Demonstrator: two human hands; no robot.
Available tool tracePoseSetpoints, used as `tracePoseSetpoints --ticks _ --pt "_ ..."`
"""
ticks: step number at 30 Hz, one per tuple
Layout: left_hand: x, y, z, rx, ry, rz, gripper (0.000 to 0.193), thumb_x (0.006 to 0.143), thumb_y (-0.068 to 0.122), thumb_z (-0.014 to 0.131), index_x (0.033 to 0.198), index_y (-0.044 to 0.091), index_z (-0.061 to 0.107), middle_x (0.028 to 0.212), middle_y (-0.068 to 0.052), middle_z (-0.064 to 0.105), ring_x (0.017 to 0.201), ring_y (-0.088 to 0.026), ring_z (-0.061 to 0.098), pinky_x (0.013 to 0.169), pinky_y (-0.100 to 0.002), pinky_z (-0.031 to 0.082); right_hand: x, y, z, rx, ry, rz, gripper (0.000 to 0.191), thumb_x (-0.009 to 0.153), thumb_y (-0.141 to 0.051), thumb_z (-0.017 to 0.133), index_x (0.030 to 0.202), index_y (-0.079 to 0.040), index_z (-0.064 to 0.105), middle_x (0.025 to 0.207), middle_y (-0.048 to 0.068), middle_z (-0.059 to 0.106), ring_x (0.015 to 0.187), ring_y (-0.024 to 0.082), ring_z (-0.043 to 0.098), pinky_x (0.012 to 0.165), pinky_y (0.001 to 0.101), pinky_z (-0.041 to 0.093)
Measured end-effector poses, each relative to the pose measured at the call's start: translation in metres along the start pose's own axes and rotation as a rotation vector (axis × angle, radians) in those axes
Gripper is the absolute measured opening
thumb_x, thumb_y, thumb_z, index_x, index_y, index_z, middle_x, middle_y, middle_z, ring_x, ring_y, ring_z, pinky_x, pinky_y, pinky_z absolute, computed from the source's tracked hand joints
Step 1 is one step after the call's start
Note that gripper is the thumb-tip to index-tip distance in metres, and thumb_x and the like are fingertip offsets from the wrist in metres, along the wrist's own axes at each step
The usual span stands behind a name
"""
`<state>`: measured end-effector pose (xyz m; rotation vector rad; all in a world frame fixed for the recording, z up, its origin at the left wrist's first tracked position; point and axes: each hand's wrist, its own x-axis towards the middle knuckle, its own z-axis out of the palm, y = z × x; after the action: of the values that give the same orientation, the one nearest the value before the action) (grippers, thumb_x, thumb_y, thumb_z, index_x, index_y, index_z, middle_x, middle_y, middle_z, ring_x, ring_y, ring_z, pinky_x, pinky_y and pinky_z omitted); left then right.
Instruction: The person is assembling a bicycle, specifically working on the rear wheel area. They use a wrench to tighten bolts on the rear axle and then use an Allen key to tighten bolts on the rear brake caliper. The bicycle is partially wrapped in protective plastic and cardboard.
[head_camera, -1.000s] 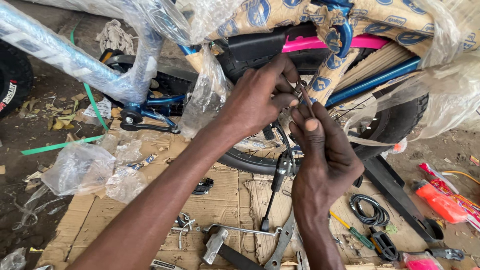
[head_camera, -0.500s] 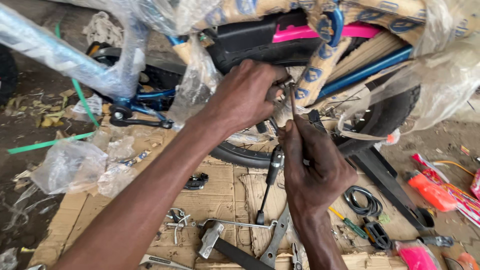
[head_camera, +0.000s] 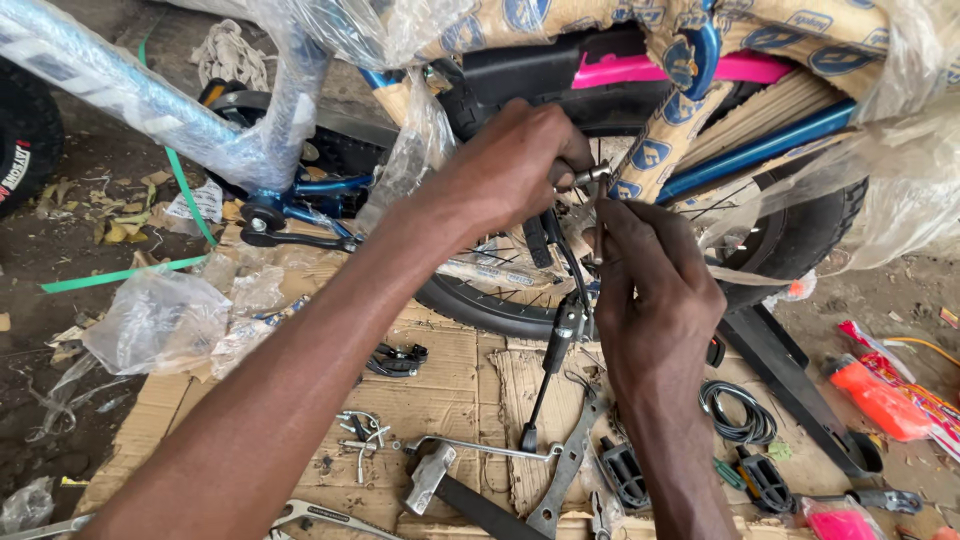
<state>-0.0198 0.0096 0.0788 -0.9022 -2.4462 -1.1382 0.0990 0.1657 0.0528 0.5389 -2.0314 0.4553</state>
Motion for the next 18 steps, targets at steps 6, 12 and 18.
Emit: tracePoseSetpoints --ticks 6,12,18 --pt "-0.005 0.002 -0.008 0.147 -0.068 0.003 0.035 0.082 -0.007 0.07 0.112 0.008 0.077 0.117 -0.015 0.073 0.115 -0.029 0.064 0.101 -0.043 0.053 0.012 -0.004 -0.003 -0.092 -0.056 -0.033 0.024 0.097 0.006 0.066 0.119 0.001 0.075 0.109 0.017 0.074 0.085 0.024 0.075 0.07 0.0323 0.065" --pt "-0.012 0.009 -0.017 0.152 -0.161 -0.087 0.06 0.08 -0.02 0.048 0.132 0.007 0.061 0.128 -0.015 0.066 0.118 -0.029 0.062 0.099 -0.046 0.054 0.033 0.006 -0.01 -0.033 -0.144 -0.109 0.015 0.099 0.0 0.068 0.113 0.0 0.075 0.105 0.015 0.076 0.082 0.022 0.075 0.068 0.0325 0.064" --pt "-0.016 0.019 -0.03 0.068 -0.434 -0.275 0.061 0.086 -0.013 0.054 0.145 0.003 0.046 0.115 -0.021 0.071 0.096 -0.039 0.07 0.085 -0.051 0.062 0.047 0.003 -0.005 -0.024 -0.156 -0.027 0.015 0.1 -0.004 0.065 0.107 0.001 0.078 0.091 0.017 0.077 0.053 0.018 0.068 0.038 0.0307 0.05"
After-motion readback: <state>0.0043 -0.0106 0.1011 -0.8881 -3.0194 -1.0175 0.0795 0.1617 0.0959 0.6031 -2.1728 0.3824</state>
